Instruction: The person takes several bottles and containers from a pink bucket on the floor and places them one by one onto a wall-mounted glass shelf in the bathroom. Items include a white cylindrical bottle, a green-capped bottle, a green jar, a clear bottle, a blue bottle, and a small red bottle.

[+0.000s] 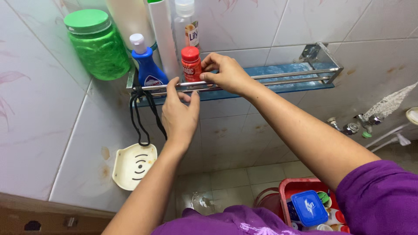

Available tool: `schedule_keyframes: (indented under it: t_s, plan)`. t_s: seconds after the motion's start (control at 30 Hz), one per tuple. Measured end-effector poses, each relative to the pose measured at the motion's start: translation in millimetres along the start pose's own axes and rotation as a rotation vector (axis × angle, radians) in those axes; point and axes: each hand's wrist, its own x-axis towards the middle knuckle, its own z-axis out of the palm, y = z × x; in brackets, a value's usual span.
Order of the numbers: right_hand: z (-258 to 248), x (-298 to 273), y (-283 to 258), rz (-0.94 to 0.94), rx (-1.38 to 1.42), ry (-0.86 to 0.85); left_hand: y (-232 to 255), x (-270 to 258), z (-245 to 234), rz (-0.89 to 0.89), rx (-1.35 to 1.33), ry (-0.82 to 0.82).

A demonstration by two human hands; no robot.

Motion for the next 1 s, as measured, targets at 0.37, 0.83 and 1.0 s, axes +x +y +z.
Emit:
schedule_keyframes:
  t_s: [0.37,0.83,1.0]
  plan:
    - [-4,14,11,-0.018,0.053,-0.032,-1,41,-1,0.036,0.085,0.074]
    - [9,16,17,-0.125,-0.062,0.077,-6,50,12,0.139,-0.118,0.147]
    - [17,24,18,-0.109,-0.014,0.067,-9,46,12,0.126,-0.174,0.194]
